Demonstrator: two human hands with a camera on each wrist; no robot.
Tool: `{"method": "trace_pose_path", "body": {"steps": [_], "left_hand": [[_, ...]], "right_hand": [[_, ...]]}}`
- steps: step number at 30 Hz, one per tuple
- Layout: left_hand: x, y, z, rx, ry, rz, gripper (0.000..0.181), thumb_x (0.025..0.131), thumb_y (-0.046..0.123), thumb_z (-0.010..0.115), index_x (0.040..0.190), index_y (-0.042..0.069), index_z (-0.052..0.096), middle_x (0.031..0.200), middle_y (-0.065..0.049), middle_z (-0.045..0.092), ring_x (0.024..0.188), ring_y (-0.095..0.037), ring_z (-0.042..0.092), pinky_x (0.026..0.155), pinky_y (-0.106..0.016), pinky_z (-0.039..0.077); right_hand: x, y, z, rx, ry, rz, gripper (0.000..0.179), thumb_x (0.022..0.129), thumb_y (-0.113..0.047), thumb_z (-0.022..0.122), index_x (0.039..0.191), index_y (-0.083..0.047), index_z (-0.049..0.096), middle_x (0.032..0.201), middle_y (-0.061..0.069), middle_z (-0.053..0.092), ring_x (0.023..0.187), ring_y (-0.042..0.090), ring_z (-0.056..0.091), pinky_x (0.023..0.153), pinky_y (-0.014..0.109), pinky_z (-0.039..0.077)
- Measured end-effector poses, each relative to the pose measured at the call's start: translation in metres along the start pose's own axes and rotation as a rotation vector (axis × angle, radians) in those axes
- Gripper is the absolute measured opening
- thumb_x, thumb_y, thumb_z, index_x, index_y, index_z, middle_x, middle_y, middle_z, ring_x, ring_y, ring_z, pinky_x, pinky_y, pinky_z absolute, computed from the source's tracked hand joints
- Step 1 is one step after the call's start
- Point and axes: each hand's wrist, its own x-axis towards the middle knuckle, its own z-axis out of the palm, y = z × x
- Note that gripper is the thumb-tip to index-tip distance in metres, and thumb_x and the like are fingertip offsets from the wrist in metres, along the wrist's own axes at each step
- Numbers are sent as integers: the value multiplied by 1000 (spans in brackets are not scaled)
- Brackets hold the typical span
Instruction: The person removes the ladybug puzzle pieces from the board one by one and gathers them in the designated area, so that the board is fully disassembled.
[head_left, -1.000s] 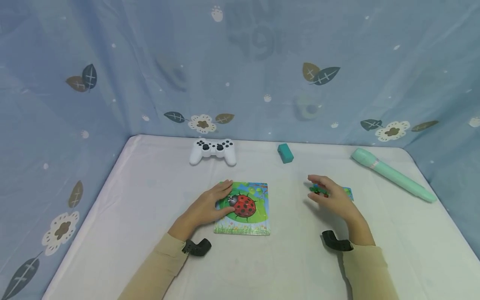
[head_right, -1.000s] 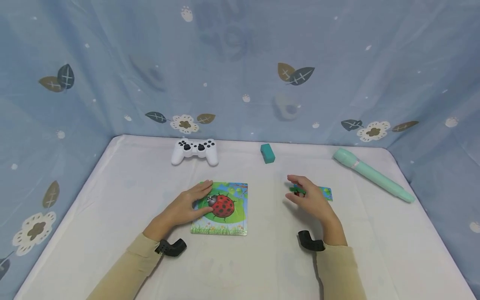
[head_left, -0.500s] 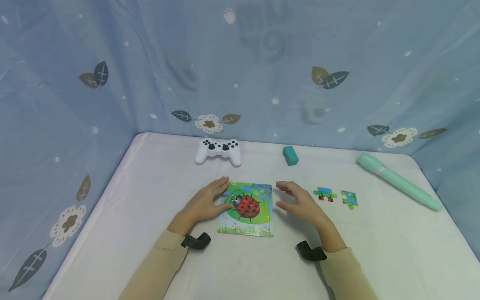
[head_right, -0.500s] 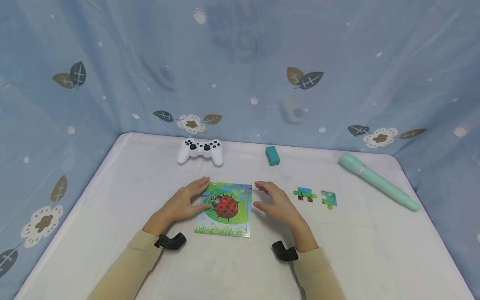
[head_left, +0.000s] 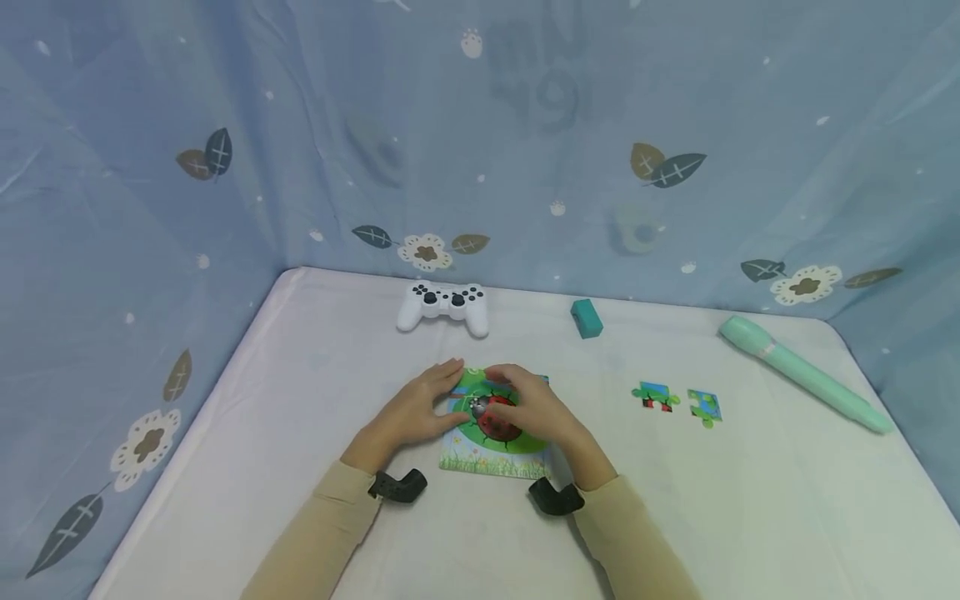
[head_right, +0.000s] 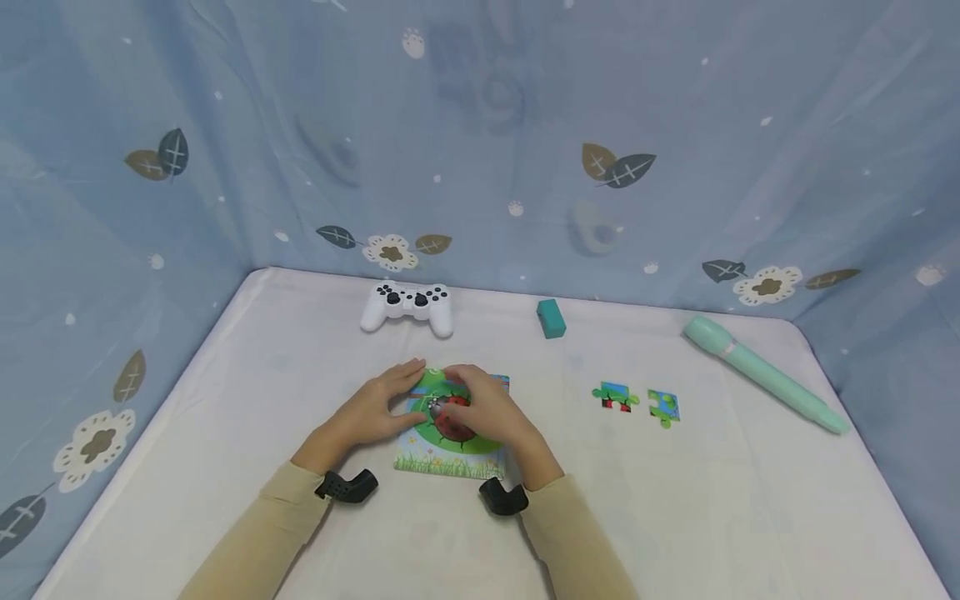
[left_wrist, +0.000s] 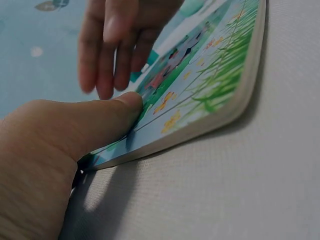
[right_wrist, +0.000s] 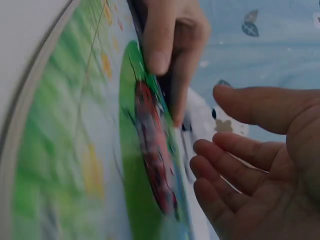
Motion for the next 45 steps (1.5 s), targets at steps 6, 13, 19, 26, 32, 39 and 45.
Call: {"method": "trace_pose_path", "body": {"steps": [6,13,19,26,32,39,45], "left_hand": [[-2,4,2,3,-36,1,77,85,48,66,142,3,41,151,-7,36,140,-28,33,115,-43,30],[1,2,-1,22,-3,14,77,84,47,67,141,2,42,150,-8,38,139,-28,35,115,-43,32],[2,1,-1,27,-4,16,78,84,49,66,142,2,41,150,-8,38,139,-27,35,115,-43,32],[1,2,-1,23,15,14,78,83,47,68,141,2,43,149,-9,41,138,-28,37,113,-44,34],[0,3,-1,15,11,-4,78,83,48,68,141,3,43,149,-9,41,138,-28,37,114,-44,33],[0,6,-4,23,-6,-17,78,83,49,67,142,4,42,150,-9,39,139,-28,35,115,-44,31],[1,6,-5,23,-8,-14,79,83,49,67,142,3,41,150,-9,39,139,-29,35,115,-45,31]], "right_hand": [[0,4,18,-90,10,-6,42,89,-14,66,126,1,55,123,13,59,111,24,56,94,41,51],[4,5,25,-147,71,-55,41,86,-12,68,124,-2,57,112,9,59,102,21,53,86,37,50],[5,8,29,-162,87,-66,42,86,-10,69,125,-3,56,109,7,58,100,19,52,85,36,49],[6,8,30,-176,103,-98,42,86,-10,69,125,-3,55,107,8,57,96,18,52,81,33,49],[8,11,29,-148,150,-102,45,86,-10,68,127,0,52,121,14,53,110,26,51,94,42,49],[10,13,29,-183,163,-71,50,87,-15,69,131,0,51,127,18,51,116,32,48,96,46,48],[12,14,30,-179,156,-44,52,86,-13,70,133,-1,51,125,16,49,114,30,45,91,42,49]]}}
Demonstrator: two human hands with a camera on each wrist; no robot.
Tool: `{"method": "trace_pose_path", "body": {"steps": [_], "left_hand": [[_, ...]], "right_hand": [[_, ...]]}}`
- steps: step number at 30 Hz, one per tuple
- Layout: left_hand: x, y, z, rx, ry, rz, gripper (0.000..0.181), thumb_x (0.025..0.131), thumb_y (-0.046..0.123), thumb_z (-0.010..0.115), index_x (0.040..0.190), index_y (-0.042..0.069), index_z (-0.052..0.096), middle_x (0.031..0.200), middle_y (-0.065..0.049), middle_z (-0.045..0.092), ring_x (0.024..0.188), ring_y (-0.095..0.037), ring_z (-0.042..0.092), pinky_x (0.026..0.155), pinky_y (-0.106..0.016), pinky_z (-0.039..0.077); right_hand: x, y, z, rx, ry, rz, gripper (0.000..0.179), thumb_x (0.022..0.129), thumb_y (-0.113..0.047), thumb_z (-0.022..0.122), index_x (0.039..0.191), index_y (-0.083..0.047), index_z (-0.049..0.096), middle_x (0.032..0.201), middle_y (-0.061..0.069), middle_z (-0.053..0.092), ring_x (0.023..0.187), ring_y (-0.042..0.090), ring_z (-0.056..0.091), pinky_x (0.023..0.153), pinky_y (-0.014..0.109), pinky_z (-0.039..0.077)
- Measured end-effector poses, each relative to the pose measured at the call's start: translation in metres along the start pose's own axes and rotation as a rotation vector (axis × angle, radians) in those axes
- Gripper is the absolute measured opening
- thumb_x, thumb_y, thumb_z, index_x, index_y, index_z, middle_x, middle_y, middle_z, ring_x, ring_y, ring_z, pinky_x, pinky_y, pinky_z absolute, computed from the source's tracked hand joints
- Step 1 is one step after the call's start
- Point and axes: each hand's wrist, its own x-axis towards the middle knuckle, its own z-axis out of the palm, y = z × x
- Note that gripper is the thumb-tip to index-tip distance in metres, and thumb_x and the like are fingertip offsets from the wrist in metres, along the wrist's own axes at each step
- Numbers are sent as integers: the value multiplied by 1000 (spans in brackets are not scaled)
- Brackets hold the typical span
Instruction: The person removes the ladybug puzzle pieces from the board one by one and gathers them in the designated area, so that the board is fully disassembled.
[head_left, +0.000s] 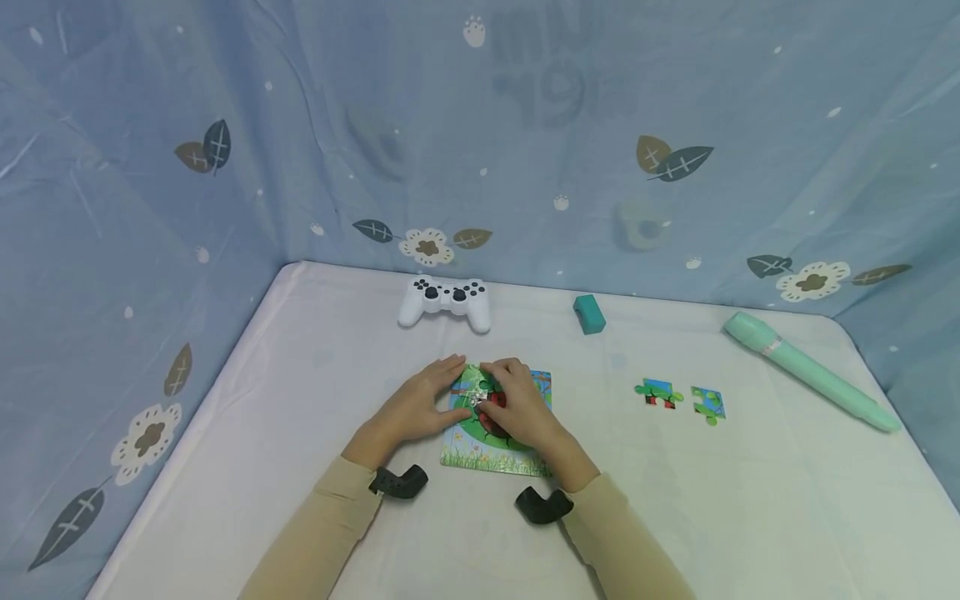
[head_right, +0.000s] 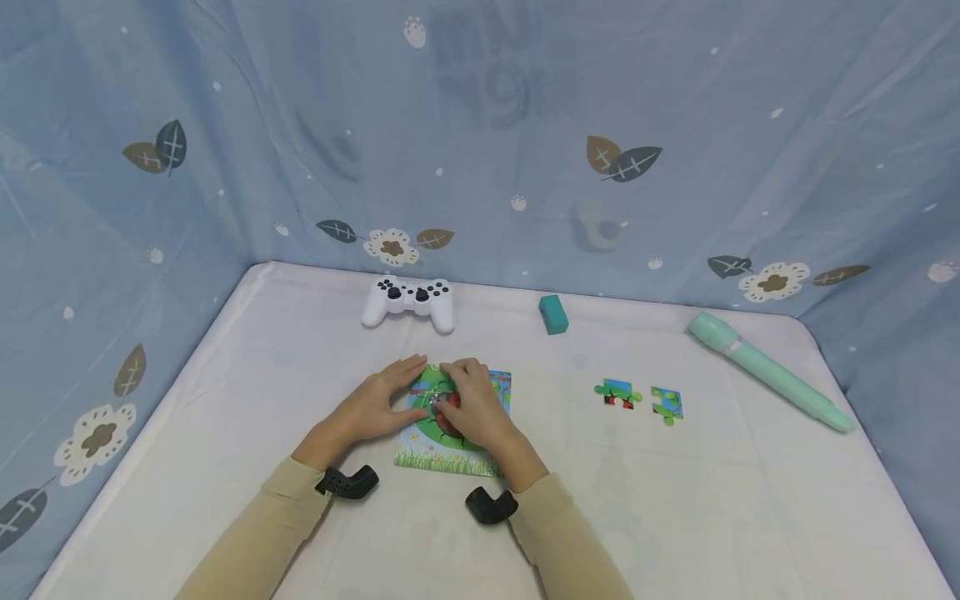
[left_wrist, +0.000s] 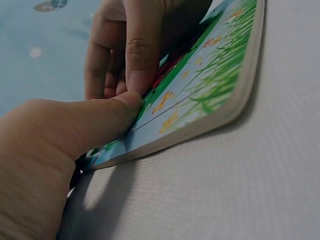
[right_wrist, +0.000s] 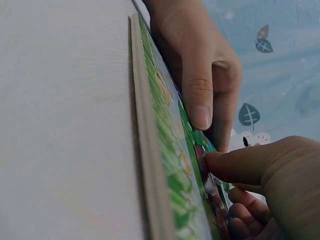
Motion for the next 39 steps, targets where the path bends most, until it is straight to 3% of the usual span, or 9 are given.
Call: {"method": "trace_pose_path", "body": {"steps": [6,14,18,23,34,39], "left_hand": [[0,-1,0,0,2,-4,80,83,49,68,143,3,41,150,-10,38,139,-29,35,114,-46,32],[0,-1,-1,-8,-18,-17,80,83,49,66,143,3,40,151,-11,36,140,-30,32,115,-47,31],[1,0,-1,-5,-20,-20,80,83,49,67,143,3,40,151,-11,36,140,-31,32,114,-47,31],[1,0,0,4,-17,-20,81,83,49,67,144,3,39,151,-11,36,140,-30,33,114,-47,32],[2,0,0,8,-14,-9,81,83,50,66,144,3,39,151,-11,36,140,-30,32,115,-46,31],[1,-1,1,6,-15,-11,81,83,50,66,144,3,39,151,-11,36,140,-30,32,116,-46,29]], "right_hand": [[1,1,1,23,4,5,53,84,-13,71,133,-2,52,125,17,47,113,31,43,86,40,50],[-1,3,3,25,64,-91,45,85,-12,68,127,1,54,118,19,46,107,31,42,80,41,50],[-1,1,2,46,49,-64,48,84,-9,69,128,-2,54,123,18,46,112,32,43,88,47,49],[0,2,2,53,39,-47,49,84,-9,70,130,-4,54,124,15,47,114,29,44,95,46,47],[0,3,0,25,96,-76,42,86,-4,67,127,-3,56,120,15,49,113,28,47,97,45,47],[-3,-3,-10,108,71,0,43,87,-8,67,128,-5,55,125,15,48,116,30,48,99,48,47]]}}
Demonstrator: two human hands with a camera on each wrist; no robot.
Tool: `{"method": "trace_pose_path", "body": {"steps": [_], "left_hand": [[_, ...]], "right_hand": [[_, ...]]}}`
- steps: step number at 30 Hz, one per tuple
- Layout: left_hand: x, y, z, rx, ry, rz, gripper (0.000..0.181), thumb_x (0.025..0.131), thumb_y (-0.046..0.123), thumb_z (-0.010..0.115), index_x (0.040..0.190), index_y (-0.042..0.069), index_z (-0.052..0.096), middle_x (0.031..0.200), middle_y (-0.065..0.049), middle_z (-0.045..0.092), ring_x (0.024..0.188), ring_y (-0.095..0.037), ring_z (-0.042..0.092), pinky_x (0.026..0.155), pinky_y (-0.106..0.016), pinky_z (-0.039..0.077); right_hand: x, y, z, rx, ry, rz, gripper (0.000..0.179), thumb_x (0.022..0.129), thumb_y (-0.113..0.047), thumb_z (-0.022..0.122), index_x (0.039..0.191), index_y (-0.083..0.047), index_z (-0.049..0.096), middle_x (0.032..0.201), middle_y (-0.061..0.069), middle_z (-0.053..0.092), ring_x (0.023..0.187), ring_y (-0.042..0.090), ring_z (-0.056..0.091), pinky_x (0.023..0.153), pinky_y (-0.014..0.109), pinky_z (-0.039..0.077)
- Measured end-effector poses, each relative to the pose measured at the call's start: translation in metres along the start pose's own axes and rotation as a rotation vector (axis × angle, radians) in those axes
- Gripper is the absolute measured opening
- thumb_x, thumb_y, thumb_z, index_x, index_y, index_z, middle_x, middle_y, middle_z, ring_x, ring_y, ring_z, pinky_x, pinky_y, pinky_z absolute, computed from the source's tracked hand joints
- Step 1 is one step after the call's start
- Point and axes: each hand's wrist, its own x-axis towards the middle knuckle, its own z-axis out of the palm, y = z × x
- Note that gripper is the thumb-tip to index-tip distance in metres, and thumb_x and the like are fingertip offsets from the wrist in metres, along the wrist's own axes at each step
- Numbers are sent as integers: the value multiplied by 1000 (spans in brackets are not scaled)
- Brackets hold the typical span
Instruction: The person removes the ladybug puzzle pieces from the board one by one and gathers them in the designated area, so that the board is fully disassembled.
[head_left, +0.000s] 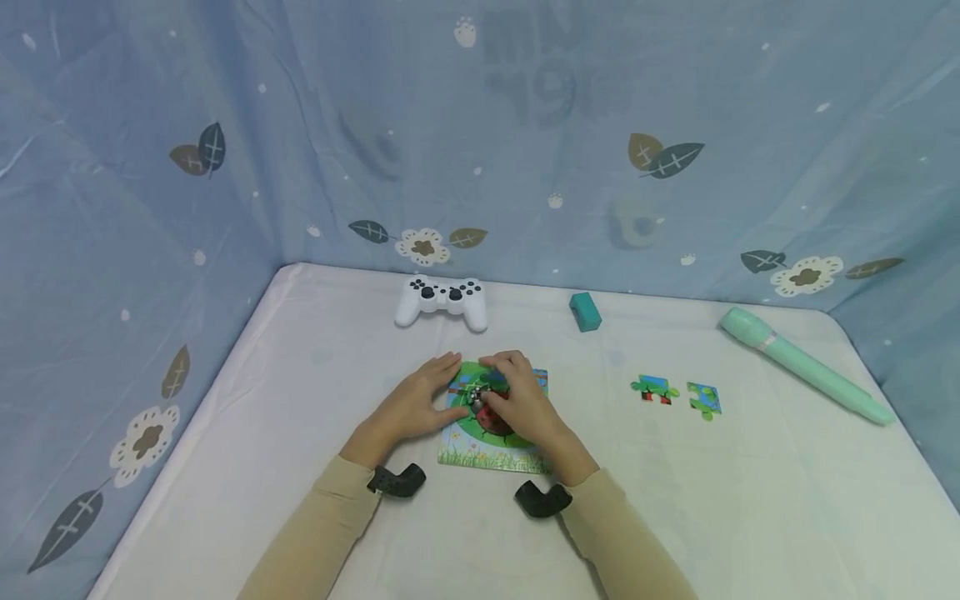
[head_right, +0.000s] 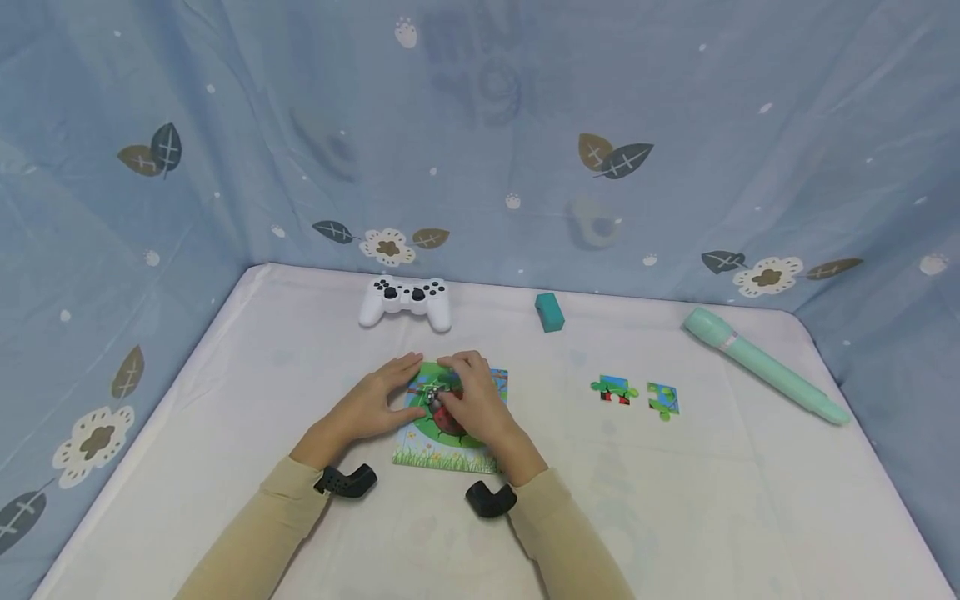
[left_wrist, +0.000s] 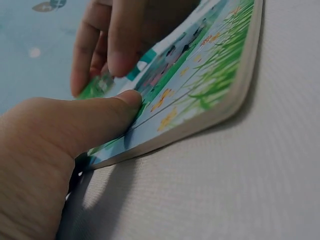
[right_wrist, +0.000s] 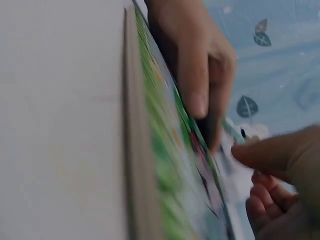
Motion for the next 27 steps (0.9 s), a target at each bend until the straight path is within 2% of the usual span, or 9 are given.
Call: {"method": "trace_pose_path", "body": {"steps": [4,9,12,15,19,23,27], "left_hand": [[-1,0,-1,-11,-7,-11,81,83,49,67,143,3,39,151,-12,35,141,-31,31,116,-46,28],[-1,0,-3,-8,-12,-19,82,82,50,67,144,3,39,152,-11,34,141,-30,30,116,-46,27],[0,0,-3,-8,-16,-23,82,82,51,66,144,4,38,152,-10,34,142,-30,30,117,-45,26],[0,0,-3,-7,-17,-24,83,82,51,66,144,3,38,152,-9,33,142,-29,29,117,-44,26],[0,-1,-1,-4,-12,-20,83,82,51,66,144,3,38,152,-10,34,142,-29,30,117,-44,26],[0,-1,1,2,-8,-18,83,82,52,66,144,4,38,152,-9,34,141,-28,30,117,-45,27],[0,0,0,-4,-7,-15,84,82,52,67,144,4,38,152,-9,34,141,-29,30,116,-45,27]], "right_hand": [[-2,-6,-16,31,-14,86,43,88,-12,67,129,-8,55,127,13,48,117,29,50,100,49,46],[-3,2,-43,22,-9,78,45,85,-9,70,128,-6,57,124,14,51,113,30,52,98,49,47],[-7,16,-66,44,-38,81,45,85,-6,69,128,-4,56,125,16,51,116,33,50,100,50,46],[-13,34,-90,65,-61,129,45,86,-3,67,129,-3,55,128,16,50,121,35,47,105,53,41],[-25,57,-115,75,-48,187,44,87,-1,63,130,-2,54,130,18,47,122,37,44,108,55,36],[-37,74,-131,64,-29,201,44,88,-1,62,130,1,53,130,21,47,122,40,43,108,57,33],[-46,83,-139,15,-20,231,44,87,-2,63,130,1,53,130,22,48,122,41,44,105,58,37]]}}
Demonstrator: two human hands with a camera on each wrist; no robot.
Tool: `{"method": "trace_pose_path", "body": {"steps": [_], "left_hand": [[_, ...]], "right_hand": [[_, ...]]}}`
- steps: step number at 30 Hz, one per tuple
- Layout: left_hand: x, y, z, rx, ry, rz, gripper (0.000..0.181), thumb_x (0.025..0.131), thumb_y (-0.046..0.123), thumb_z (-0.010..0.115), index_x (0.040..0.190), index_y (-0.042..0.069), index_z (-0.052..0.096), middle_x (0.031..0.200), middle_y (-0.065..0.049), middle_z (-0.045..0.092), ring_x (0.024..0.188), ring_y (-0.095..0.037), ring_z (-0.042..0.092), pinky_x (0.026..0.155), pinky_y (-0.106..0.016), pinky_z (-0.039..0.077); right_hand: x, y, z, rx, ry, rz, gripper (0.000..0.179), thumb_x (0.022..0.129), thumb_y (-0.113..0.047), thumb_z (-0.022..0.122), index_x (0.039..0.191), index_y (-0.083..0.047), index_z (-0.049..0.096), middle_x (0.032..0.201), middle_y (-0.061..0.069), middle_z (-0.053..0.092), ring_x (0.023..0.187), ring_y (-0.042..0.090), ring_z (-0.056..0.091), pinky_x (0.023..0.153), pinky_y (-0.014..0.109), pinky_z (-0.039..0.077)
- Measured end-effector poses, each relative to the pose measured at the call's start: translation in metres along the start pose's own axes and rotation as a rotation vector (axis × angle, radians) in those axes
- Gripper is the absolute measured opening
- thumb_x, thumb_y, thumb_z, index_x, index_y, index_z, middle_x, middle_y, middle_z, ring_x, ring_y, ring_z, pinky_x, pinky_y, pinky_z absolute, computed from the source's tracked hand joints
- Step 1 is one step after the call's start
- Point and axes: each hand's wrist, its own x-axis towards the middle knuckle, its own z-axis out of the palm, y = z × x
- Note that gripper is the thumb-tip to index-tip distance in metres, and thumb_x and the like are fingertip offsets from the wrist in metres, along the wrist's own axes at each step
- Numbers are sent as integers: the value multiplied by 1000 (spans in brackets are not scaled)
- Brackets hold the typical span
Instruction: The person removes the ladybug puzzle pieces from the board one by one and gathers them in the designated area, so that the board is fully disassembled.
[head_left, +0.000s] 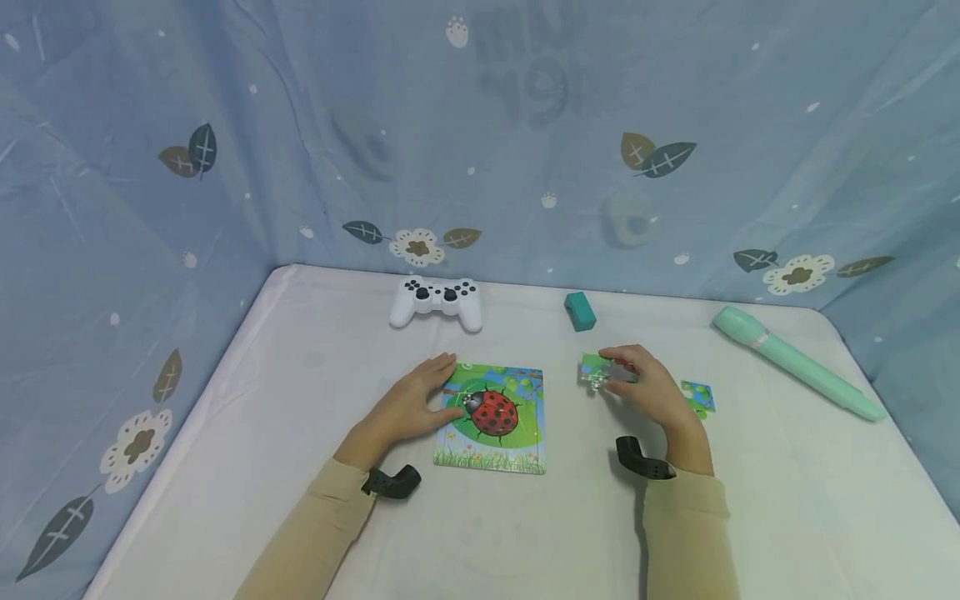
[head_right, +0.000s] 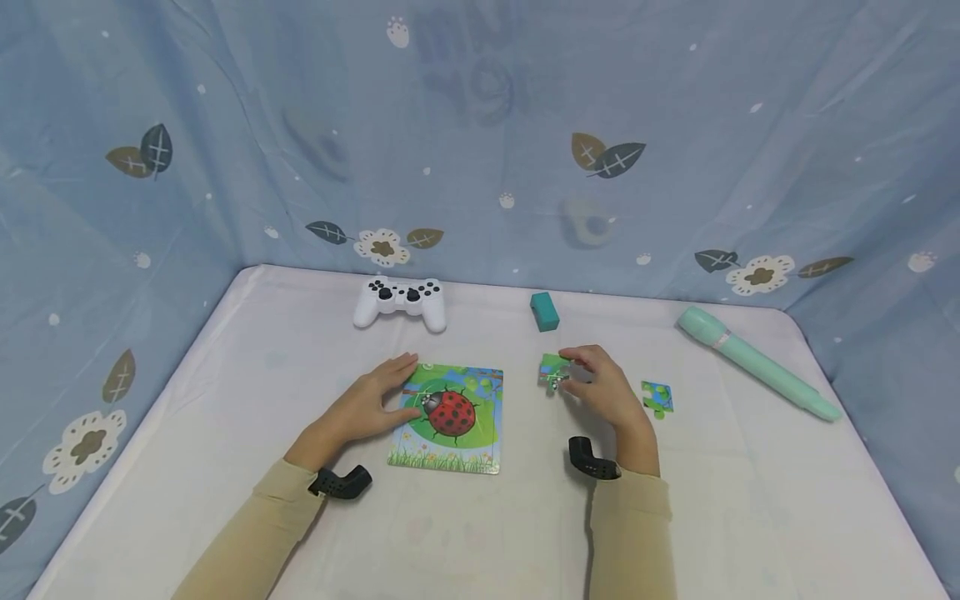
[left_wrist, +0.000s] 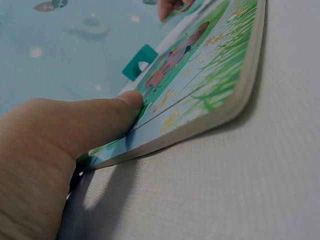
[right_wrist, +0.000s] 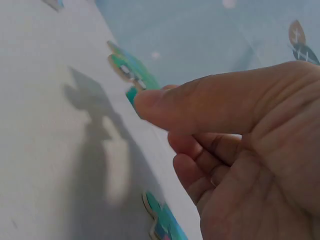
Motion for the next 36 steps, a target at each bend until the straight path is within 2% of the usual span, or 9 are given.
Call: {"method": "trace_pose_path", "body": {"steps": [8,16,21,24,31,36], "left_hand": [[0,-1,0,-16,-7,-6,83,82,50,67,144,4,38,152,-10,34,142,-29,29,117,-45,26],[1,-1,1,-5,-13,-6,83,82,51,66,144,4,37,152,-10,33,142,-29,29,117,-44,25],[0,1,0,-3,-11,-9,83,82,51,67,145,5,37,153,-10,33,142,-29,29,117,-45,25],[0,2,-1,-8,-9,-13,83,82,51,67,145,5,37,152,-9,34,142,-29,29,117,-46,26],[-1,2,-1,-14,-8,-10,83,82,50,67,145,5,37,153,-8,33,142,-29,29,117,-45,27],[-2,1,-1,-38,9,8,81,82,49,67,145,7,37,153,-5,34,141,-28,31,116,-46,27]], "right_hand": [[-1,6,-2,-25,-18,54,45,86,-3,64,129,2,53,131,24,47,123,42,42,102,60,36],[1,6,4,-117,-24,15,43,84,1,63,126,6,55,125,27,50,113,41,48,97,58,41],[2,3,5,-166,-38,12,42,85,1,62,126,7,55,126,29,48,119,46,43,100,62,37],[2,4,5,-168,-42,13,43,84,1,63,126,6,55,128,29,47,122,47,39,102,64,34],[0,0,6,-158,-18,-3,46,82,0,64,127,4,54,130,27,48,122,47,40,101,63,36],[0,-7,3,-96,-67,41,51,87,-5,63,135,0,47,139,23,43,130,46,36,105,63,33]]}}
